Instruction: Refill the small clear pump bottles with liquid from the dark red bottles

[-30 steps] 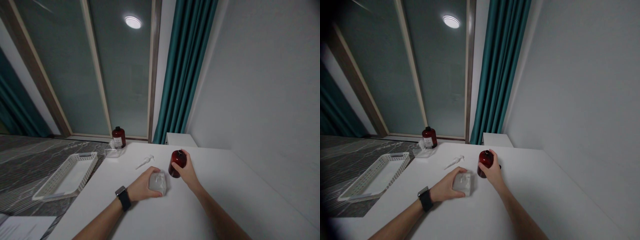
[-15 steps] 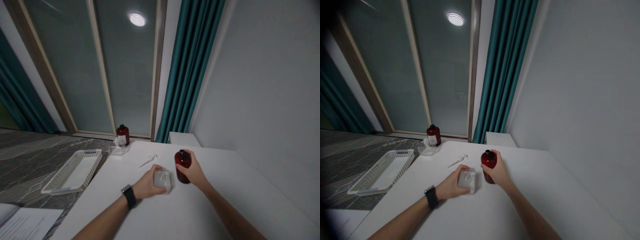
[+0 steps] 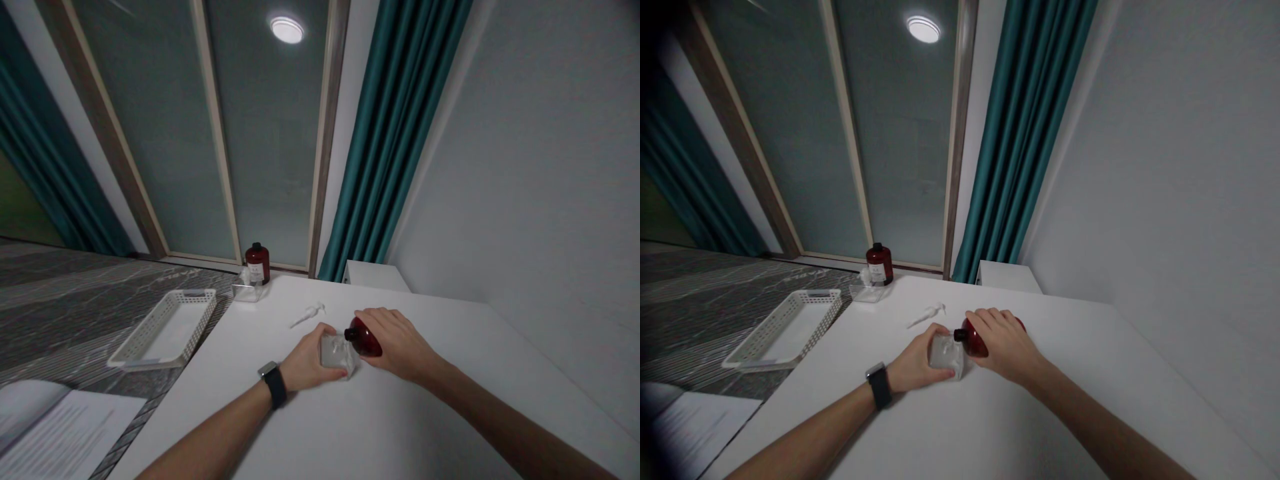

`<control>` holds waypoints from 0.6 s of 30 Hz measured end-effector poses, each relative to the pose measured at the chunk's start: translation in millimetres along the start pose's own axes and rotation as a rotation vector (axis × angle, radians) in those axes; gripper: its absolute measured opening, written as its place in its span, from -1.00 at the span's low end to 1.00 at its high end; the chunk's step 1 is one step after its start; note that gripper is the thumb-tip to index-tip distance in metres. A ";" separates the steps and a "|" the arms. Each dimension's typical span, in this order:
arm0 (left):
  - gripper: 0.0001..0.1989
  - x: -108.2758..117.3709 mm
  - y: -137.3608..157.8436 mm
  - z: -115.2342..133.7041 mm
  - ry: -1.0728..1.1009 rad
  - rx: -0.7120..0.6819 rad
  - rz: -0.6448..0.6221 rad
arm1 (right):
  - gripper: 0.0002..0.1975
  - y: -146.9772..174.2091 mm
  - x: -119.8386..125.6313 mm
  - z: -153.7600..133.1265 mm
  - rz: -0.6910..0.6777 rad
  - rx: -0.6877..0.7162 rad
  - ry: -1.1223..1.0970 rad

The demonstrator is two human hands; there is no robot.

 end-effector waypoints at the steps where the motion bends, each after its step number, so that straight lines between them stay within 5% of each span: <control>1: -0.41 -0.5 0.0 1.0 -0.002 -0.003 0.002 | -0.43 -0.9 1.9 -2.1 -0.002 0.017 0.026; 18: -0.41 6.3 -0.1 14.8 -0.061 -0.074 0.110 | -0.45 -10.0 10.1 -8.6 -0.020 0.163 0.148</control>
Point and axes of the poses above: each hand's wrist, its own y-axis away from the middle knuckle, its own x-axis out of the back of the hand, z = x × y, the point moved 7 cm from there along -y, towards the middle knuckle, and after that the axes turned 8 degrees about y, right-handed, at the moved point
